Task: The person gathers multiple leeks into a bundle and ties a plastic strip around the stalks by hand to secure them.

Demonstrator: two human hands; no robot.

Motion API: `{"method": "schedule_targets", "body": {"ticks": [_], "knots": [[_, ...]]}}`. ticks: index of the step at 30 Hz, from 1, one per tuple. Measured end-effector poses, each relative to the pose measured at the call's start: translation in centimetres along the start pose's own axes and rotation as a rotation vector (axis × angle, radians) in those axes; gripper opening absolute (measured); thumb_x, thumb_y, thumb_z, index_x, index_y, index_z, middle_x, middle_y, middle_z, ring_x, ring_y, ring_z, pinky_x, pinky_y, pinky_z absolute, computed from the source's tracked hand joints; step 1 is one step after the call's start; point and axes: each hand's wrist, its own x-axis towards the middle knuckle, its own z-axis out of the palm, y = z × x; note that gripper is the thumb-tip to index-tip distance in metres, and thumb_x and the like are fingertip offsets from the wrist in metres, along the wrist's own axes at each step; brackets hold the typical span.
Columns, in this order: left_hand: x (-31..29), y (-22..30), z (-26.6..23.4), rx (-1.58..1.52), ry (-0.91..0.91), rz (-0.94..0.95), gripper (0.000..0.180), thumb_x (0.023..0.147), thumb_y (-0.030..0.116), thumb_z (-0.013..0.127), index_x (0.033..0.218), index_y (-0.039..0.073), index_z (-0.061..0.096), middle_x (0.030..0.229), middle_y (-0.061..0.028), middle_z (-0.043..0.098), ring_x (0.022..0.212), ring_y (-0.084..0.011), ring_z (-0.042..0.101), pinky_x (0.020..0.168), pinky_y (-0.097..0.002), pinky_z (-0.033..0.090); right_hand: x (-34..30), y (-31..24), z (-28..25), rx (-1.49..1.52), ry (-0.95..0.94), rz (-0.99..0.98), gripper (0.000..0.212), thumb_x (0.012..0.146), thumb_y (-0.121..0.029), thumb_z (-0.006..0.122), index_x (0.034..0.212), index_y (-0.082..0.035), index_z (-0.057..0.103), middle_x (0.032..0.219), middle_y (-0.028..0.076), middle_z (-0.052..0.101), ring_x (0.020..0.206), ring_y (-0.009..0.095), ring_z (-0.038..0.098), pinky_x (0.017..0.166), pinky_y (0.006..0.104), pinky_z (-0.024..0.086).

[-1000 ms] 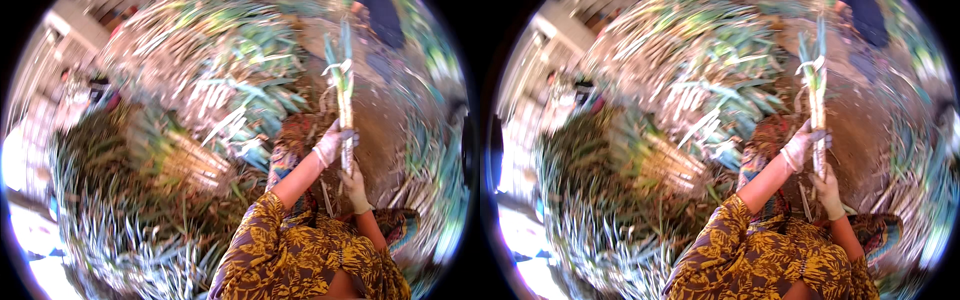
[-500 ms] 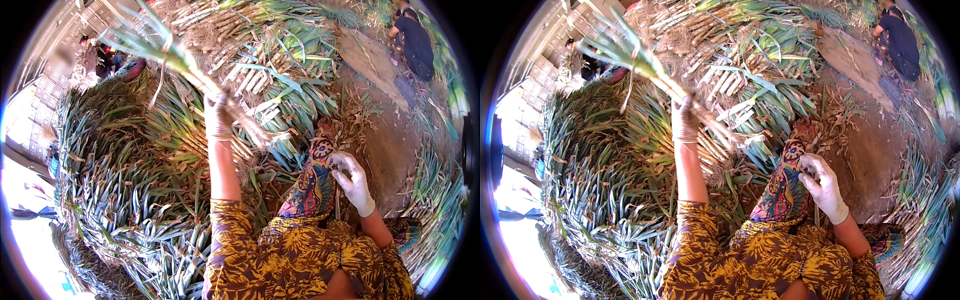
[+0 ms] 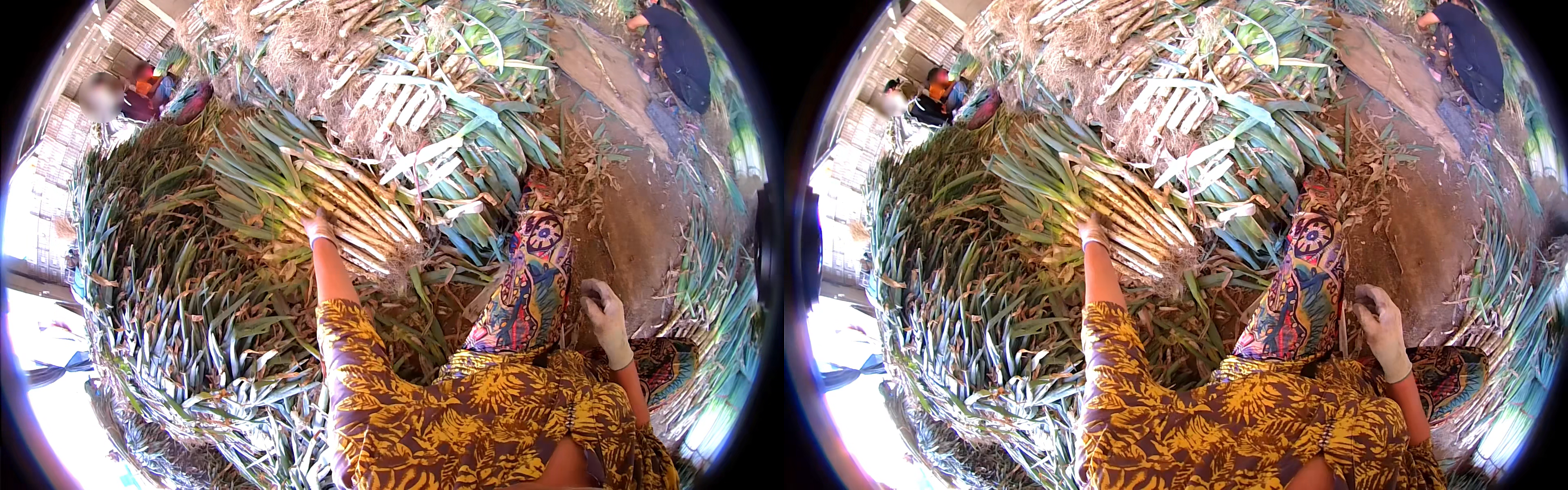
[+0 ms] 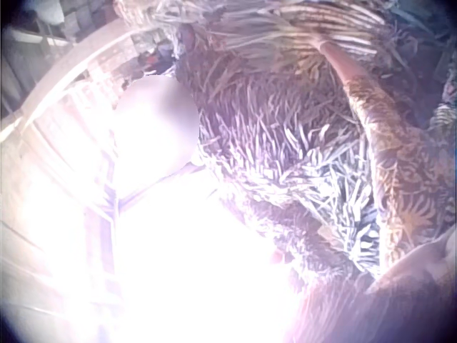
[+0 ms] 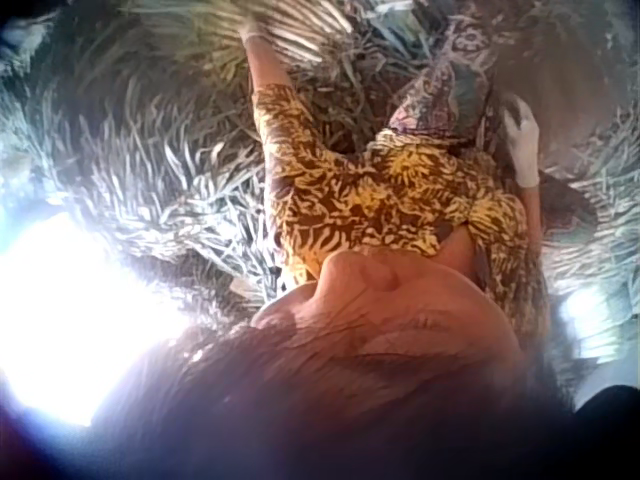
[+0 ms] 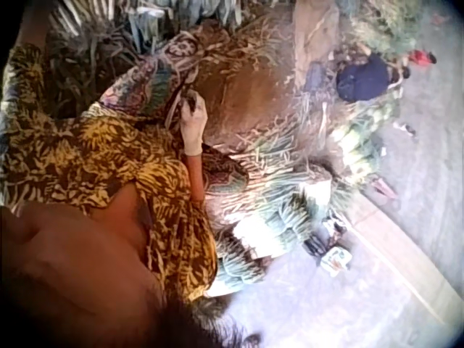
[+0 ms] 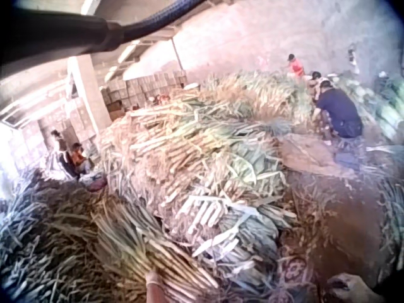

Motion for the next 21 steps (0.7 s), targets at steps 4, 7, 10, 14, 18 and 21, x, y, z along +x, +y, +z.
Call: {"method": "schedule_targets", "body": {"ticks": [4, 7, 10, 14, 18, 21], "knots": [[-4.1, 3.0, 4.8, 0.902, 0.341, 0.517, 0.098, 0.079, 0.024, 0.076, 0.153, 0.014, 0.012, 0.145, -0.0283, 0.035, 0.134, -0.0353, 0.037, 0.112, -0.0459, 0.031, -0.2, 1.0, 0.2, -0.136, 0.018, -0.032, 0.029, 0.087, -0.005, 0.058, 0.115, 0.003, 0.058, 0.106, 0.015, 0.063, 0.097, 0.024, 0.062, 0.086, 0.0323, 0.048], [-8.2, 4.9, 7.8, 1.024, -0.018, 0.571, 0.072, 0.076, 0.025, 0.078, 0.138, 0.006, 0.047, 0.135, -0.029, 0.048, 0.126, -0.039, 0.049, 0.104, -0.0394, 0.042, -0.1, 0.6, 0.5, -0.124, 0.02, 0.014, 0.029, 0.086, -0.005, 0.059, 0.114, 0.003, 0.059, 0.107, 0.016, 0.064, 0.098, 0.027, 0.062, 0.088, 0.0334, 0.048], [-3.4, -1.1, 9.3, 1.111, -0.089, 0.421, 0.067, 0.076, 0.045, 0.071, 0.119, -0.005, 0.058, 0.117, -0.0295, 0.062, 0.109, -0.0396, 0.061, 0.097, -0.0415, 0.046, 0.4, 1.2, 0.9, -0.158, -0.017, -0.031, 0.029, 0.086, -0.005, 0.059, 0.114, 0.003, 0.059, 0.108, 0.017, 0.064, 0.1, 0.03, 0.062, 0.089, 0.0345, 0.048], [-2.2, -3.8, 11.0, 1.0, -0.061, 0.188, 0.072, 0.066, 0.046, 0.079, 0.113, -0.006, 0.06, 0.11, -0.0271, 0.065, 0.101, -0.0381, 0.064, 0.09, -0.0405, 0.051, 0.1, 1.1, 0.5, -0.195, -0.022, 0.011, 0.029, 0.086, -0.006, 0.06, 0.113, 0.003, 0.06, 0.109, 0.017, 0.064, 0.101, 0.03, 0.062, 0.089, 0.0351, 0.048], [-1.9, -3.9, 11.6, 0.523, -0.279, 0.025, 0.05, 0.072, 0.022, 0.081, 0.108, -0.006, 0.06, 0.082, -0.014, 0.067, 0.059, -0.0215, 0.061, 0.053, -0.0334, 0.049, -0.4, 1.9, 0.1, -0.174, 0.009, 0.049, 0.029, 0.086, -0.007, 0.059, 0.114, 0.003, 0.059, 0.109, 0.018, 0.064, 0.101, 0.031, 0.062, 0.089, 0.0351, 0.047], [-2.5, -2.2, 9.9, 0.075, -0.344, -0.01, 0.029, 0.082, 0.003, 0.069, 0.107, -0.005, 0.057, 0.072, -0.005, 0.061, 0.051, -0.0121, 0.05, 0.044, -0.0262, 0.04, -0.4, 2.4, 0.2, -0.204, -0.006, 0.022, 0.03, 0.086, -0.008, 0.059, 0.114, 0.003, 0.059, 0.109, 0.019, 0.063, 0.101, 0.033, 0.062, 0.089, 0.0356, 0.048]]}}
